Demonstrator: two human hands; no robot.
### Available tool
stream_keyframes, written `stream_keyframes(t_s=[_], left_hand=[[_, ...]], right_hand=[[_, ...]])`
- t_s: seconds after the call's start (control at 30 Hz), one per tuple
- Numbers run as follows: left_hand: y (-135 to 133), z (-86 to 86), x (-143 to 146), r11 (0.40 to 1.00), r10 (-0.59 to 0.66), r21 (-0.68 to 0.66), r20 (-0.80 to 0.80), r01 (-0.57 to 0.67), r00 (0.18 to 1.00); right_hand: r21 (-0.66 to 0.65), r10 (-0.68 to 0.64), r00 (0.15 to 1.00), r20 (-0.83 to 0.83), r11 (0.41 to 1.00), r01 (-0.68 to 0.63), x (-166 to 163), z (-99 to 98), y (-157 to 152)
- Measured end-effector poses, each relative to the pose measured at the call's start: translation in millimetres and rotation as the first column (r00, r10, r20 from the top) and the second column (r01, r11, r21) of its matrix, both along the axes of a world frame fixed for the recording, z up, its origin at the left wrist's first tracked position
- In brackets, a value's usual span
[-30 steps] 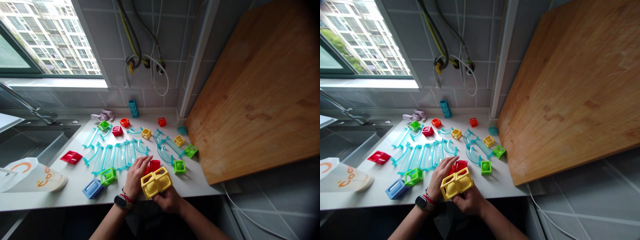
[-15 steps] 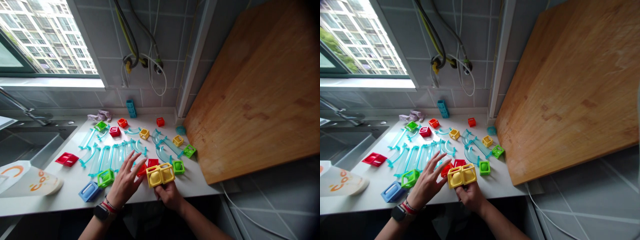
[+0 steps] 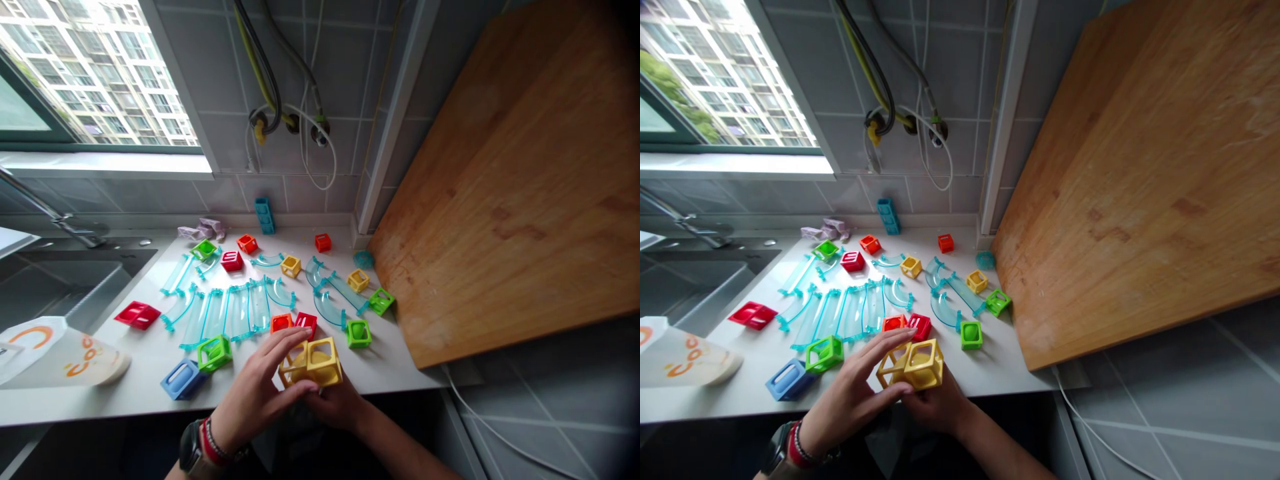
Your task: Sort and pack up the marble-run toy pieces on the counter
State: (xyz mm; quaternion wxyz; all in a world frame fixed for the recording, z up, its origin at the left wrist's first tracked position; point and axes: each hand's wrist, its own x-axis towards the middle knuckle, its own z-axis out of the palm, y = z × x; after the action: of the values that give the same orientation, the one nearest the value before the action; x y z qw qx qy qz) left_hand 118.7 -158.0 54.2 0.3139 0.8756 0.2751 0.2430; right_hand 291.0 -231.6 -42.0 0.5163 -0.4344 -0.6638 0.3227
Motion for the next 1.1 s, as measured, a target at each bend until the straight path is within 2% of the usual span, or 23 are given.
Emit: stream_keyframes(t_s=[0.1,0.2,0.33,0.43,0.63,0.83,0.97,1.1], left_hand=[[-2.7,-7.3,2.4,0.990,0.032,-0.142,0.047,-0.025,0.998],[-5.4,-11.3,3.9,0.963,0.061,-0.268,0.100,-0.032,0.993],[-8.3,-12.1,5.4,0.936,0.061,-0.353,0.139,-0.008,0.988],[-8.8,-11.2,5.9,0.927,0.059,-0.375,0.160,0.006,0.985],[-8.9,-6.9,5.9,0.943,0.029,-0.333,0.117,0.012,0.993],[-10.8,-8.1,5.4,0.923,0.052,-0.384,0.140,0.005,0.989],[-8.4,-11.1,8.1,0.863,0.094,-0.505,0.177,0.008,0.980],[-4.3,-14.1,13.0,0.794,0.148,-0.607,0.206,0.008,0.967]], right_hand=[[0.069,0.031,0.995,0.096,0.997,-0.038,-0.6,-1.2,1.0],[0.106,0.037,0.994,0.102,0.993,-0.048,-0.9,2.8,2.8],[0.123,0.068,0.992,0.104,0.989,-0.081,-1.5,11.2,4.4],[0.097,0.083,0.988,0.133,0.991,-0.097,-2.4,13.5,4.7],[0.116,0.069,0.987,0.142,0.989,-0.086,-3.2,11.1,5.1],[0.099,0.120,0.987,0.108,0.987,-0.130,-2.5,19.3,7.2],[0.078,0.134,0.990,0.044,0.987,-0.137,-0.5,17.1,6.3],[-0.031,0.148,0.989,-0.017,0.988,-0.148,1.3,8.9,3.5]])
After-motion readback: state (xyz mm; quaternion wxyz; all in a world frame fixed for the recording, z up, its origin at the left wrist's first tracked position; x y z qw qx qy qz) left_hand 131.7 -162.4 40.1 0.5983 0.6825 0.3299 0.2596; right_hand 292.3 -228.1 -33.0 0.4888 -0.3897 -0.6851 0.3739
